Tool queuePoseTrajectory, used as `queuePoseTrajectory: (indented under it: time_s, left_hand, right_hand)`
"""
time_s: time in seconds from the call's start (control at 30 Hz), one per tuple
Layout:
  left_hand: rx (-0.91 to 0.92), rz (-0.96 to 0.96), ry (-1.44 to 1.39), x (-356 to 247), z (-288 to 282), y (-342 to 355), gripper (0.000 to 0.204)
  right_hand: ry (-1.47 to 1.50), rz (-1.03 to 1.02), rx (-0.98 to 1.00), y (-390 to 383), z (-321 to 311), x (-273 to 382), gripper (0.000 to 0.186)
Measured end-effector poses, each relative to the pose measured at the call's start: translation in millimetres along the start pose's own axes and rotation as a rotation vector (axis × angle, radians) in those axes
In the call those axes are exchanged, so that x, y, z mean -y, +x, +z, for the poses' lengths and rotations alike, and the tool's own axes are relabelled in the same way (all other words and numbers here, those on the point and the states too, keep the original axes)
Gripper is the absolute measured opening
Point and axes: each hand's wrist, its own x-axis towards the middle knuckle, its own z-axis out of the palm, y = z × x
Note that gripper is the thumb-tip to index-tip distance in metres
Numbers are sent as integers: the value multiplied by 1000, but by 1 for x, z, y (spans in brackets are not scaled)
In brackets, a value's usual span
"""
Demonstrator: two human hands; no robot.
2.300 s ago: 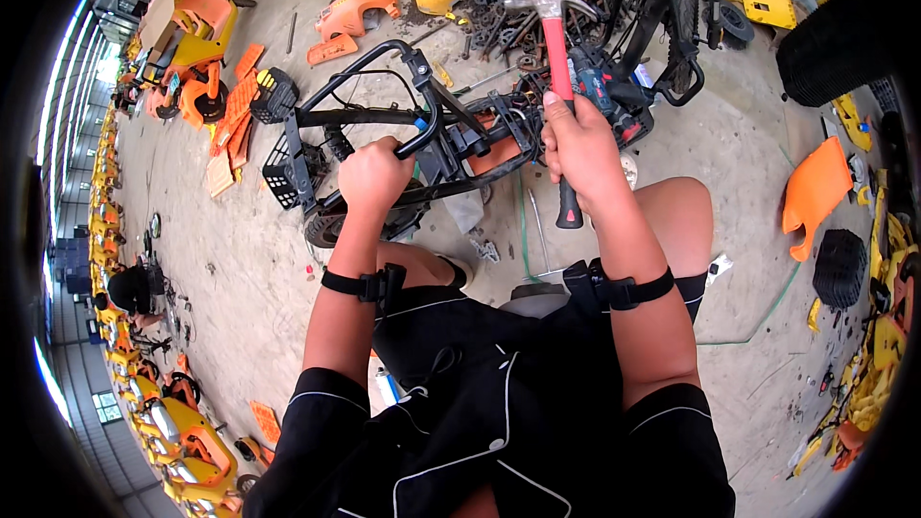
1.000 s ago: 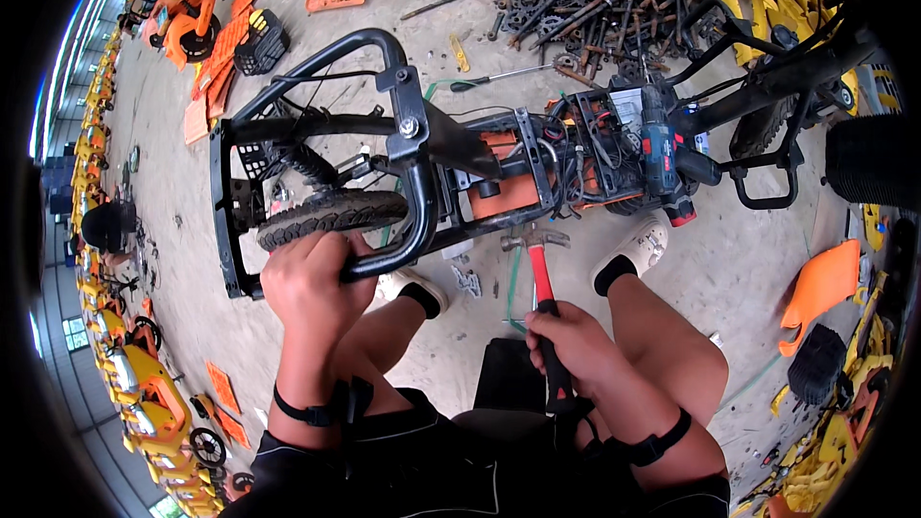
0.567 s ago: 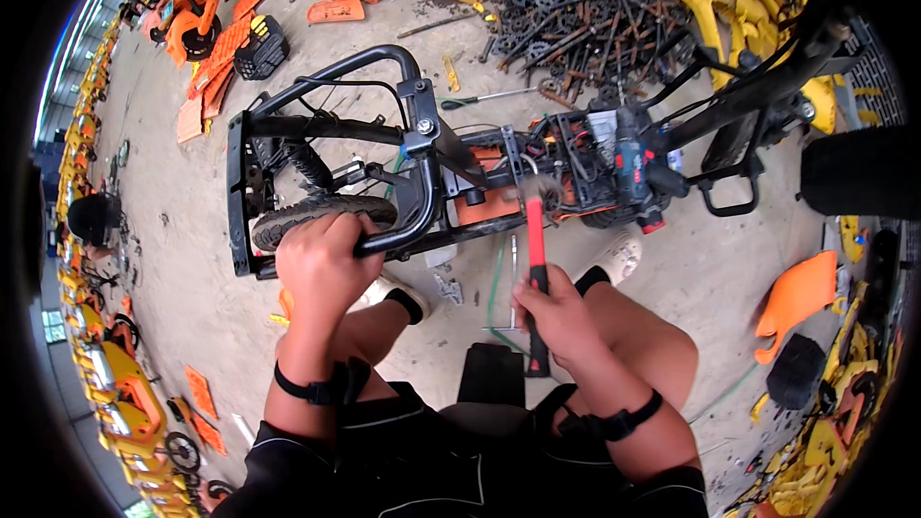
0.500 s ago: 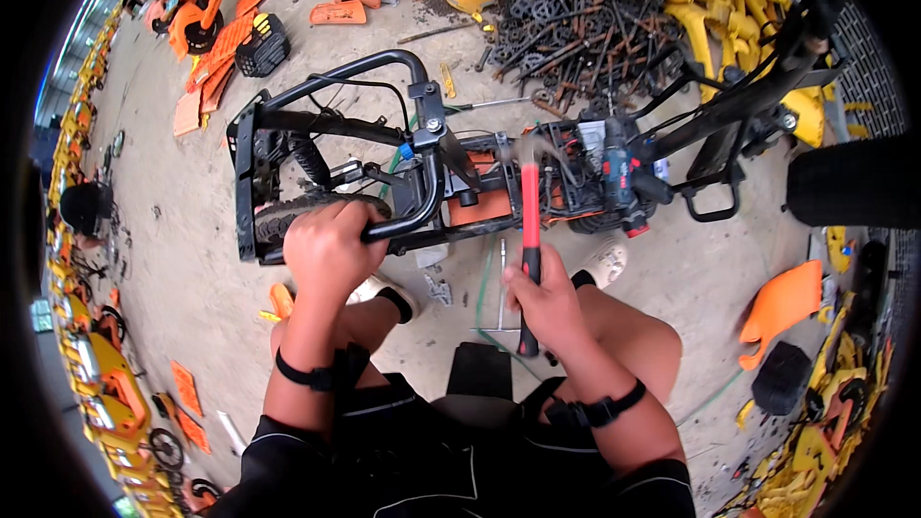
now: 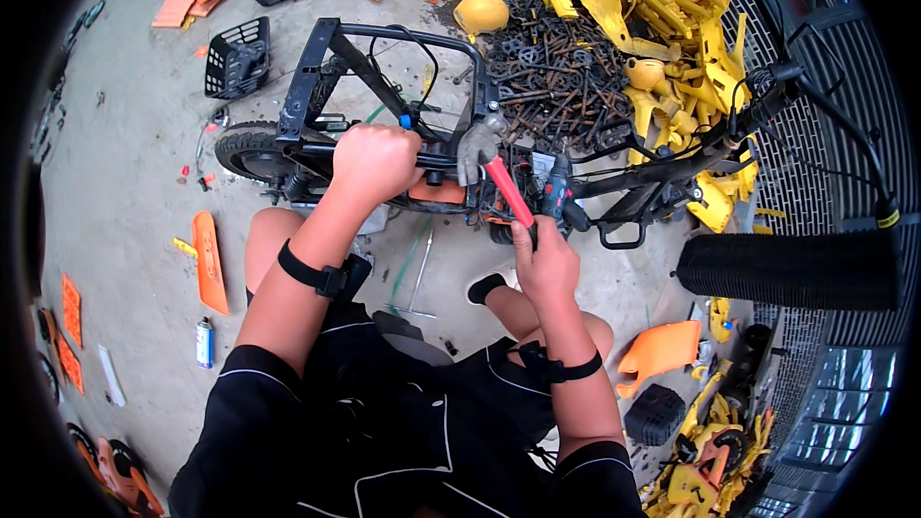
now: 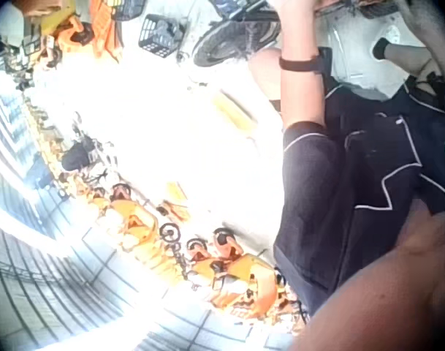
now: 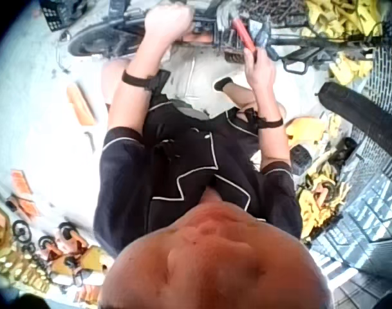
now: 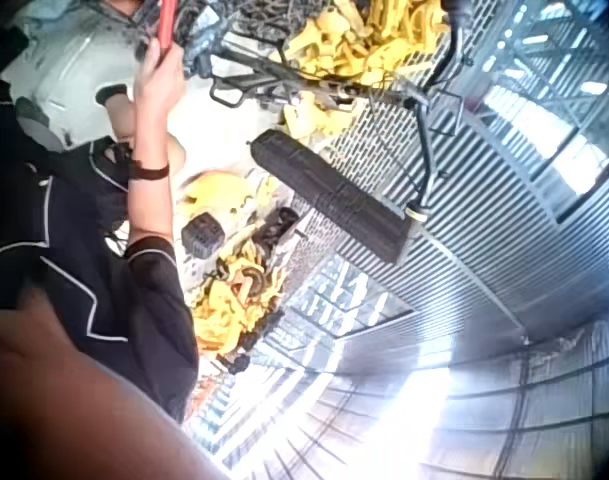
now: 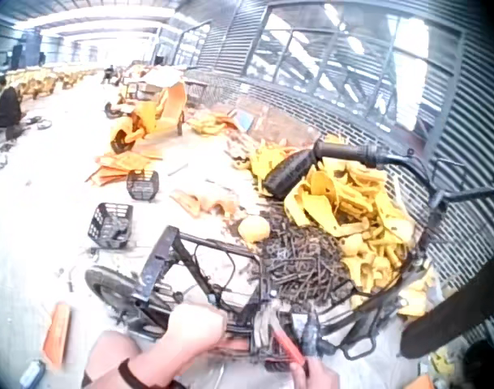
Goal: The person uses a hammer to strike a component on a motorcycle frame, then uses a power drill to drive fasteners into the frame.
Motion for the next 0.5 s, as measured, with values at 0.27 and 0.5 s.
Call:
queuePoseTrajectory:
  time_s: [0.27,0.5]
  left_hand:
    - [118,-15,-69,7,-8,-3,20]
    - [141,-194,47,33,-33,-17,23]
  right_hand:
    - [-84,-316,-142,10,-16,19,30]
    - [-361,-92,6,34,-17,14,31]
